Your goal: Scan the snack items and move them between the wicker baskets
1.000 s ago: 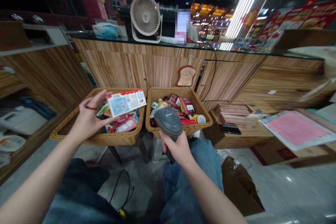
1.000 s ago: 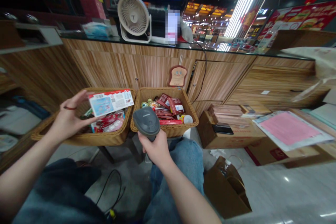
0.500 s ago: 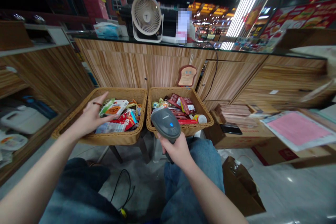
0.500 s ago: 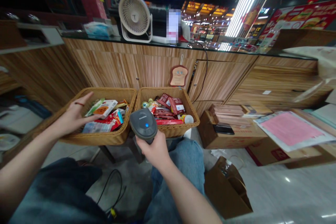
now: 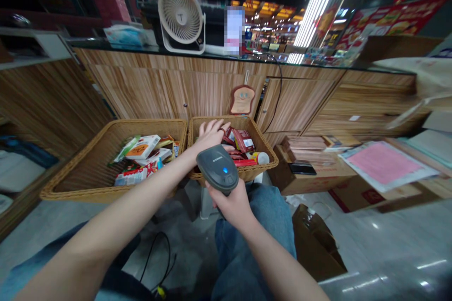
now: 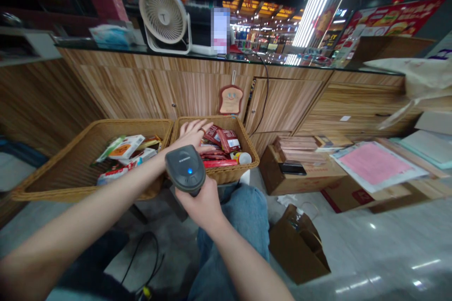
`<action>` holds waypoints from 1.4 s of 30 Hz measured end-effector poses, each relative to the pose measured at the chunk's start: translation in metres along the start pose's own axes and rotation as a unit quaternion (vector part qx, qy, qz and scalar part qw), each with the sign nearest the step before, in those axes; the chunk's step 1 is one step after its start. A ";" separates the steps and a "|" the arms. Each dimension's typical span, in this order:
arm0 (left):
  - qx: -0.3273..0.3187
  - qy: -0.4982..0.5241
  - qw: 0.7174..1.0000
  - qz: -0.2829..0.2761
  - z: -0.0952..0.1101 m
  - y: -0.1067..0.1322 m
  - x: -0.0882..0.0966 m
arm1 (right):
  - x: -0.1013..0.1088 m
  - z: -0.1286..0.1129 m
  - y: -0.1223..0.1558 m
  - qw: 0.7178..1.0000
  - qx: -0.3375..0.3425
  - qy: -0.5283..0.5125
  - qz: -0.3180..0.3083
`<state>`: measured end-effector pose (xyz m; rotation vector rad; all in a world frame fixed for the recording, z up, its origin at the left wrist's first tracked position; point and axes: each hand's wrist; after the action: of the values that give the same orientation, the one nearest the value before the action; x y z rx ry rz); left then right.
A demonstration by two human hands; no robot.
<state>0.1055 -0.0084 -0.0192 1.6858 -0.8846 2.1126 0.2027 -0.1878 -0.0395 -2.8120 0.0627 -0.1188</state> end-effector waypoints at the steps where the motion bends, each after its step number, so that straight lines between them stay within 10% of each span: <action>1: -0.007 -0.009 1.000 -0.008 0.008 -0.009 -0.005 | 0.001 0.000 0.000 1.000 0.001 0.000 0.003; 10: -0.038 -0.065 0.993 -0.085 0.051 -0.051 -0.014 | 0.004 -0.003 0.001 1.000 -0.010 -0.001 0.013; 23: -0.018 -0.097 0.994 -0.051 0.062 -0.048 -0.008 | 0.004 -0.001 0.000 1.000 -0.012 -0.001 0.017; 42: -0.054 -0.059 0.979 0.187 -0.063 0.090 0.061 | -0.001 0.004 -0.002 0.999 -0.020 0.033 0.008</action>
<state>-0.0118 -0.0468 0.0063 1.7113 -1.4219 2.1569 0.2024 -0.1848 -0.0427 -2.8462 0.1026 -0.2081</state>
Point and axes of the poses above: each hand's wrist, its own y-axis away from the middle knuckle, its own x-axis out of the back of the hand, z = x × y, and after that the axes turned 1 degree about -y, right-handed
